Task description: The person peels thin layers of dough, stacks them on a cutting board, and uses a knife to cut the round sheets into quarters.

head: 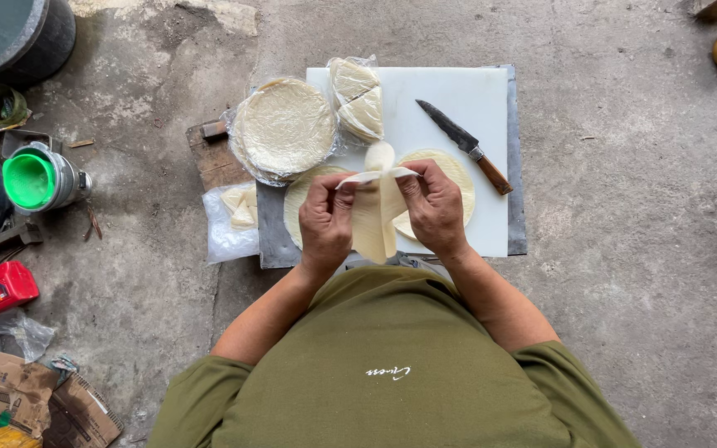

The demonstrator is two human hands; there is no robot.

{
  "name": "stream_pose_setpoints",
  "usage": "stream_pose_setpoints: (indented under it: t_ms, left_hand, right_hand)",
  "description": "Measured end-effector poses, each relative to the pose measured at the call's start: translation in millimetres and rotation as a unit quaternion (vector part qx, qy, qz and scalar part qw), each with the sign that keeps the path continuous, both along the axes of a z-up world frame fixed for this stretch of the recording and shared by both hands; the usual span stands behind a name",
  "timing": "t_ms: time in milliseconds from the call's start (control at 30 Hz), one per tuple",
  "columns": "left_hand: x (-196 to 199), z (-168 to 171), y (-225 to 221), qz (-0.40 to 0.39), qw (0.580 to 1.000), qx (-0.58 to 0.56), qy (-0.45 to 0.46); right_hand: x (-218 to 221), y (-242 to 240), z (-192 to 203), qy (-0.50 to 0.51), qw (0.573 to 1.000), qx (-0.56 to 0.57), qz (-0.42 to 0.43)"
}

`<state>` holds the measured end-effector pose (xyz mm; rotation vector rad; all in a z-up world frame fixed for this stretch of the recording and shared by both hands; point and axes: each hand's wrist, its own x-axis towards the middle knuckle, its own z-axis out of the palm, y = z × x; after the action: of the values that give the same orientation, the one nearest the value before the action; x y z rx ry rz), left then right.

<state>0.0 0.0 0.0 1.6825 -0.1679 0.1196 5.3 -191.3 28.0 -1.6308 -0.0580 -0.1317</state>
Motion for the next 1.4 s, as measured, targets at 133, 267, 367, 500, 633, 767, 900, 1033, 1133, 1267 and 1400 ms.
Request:
stream_pose_setpoints:
  t_ms: [133,267,367,500,633,767,900,1033,1133,1267,1400]
  left_hand:
    - [6,29,-5,-0.044,0.991,-0.116,0.044]
    - [11,44,-8,-0.081,0.995,-0.049,0.029]
    - [17,48,-5,-0.035,0.998,-0.030,0.048]
    - [12,52,-8,0.010,0.998,0.010,-0.065]
    - [7,61,-12,-0.034,0.979,0.062,-0.189]
    - [3,66,-9,-0.069,0.975,0.069,-0.202]
    - [5,62,-10,-0.085,0.981,0.057,-0.165]
    - [5,59,-9,-0.044,0.982,0.098,-0.154]
    - [5,64,-9,-0.014,0.988,0.070,-0.134]
    - [5,68,-13,-0.054,0.983,0.044,-0.168]
    - [11,59,-23,-0.033,0.988,0.086,-0.124]
  right_hand:
    - [-4,1,11,-0.090,0.995,-0.034,0.037]
    - [-3,4,15,-0.157,0.982,-0.090,0.057]
    - [-4,0,16,-0.178,0.977,-0.116,0.013]
    - [-7,-2,21,-0.105,0.989,-0.101,-0.021]
    - [-7,3,29,-0.163,0.981,-0.100,0.014]
    - [-5,4,37,-0.170,0.976,-0.136,-0.012]
    - [-6,5,37,-0.225,0.961,-0.163,0.004]
    - [-5,5,29,-0.233,0.954,-0.188,-0.035]
    - [-6,2,25,-0.196,0.969,-0.140,-0.063]
    - [-9,2,21,-0.191,0.972,-0.131,-0.052]
    - [-7,7,14,-0.263,0.939,-0.211,-0.072]
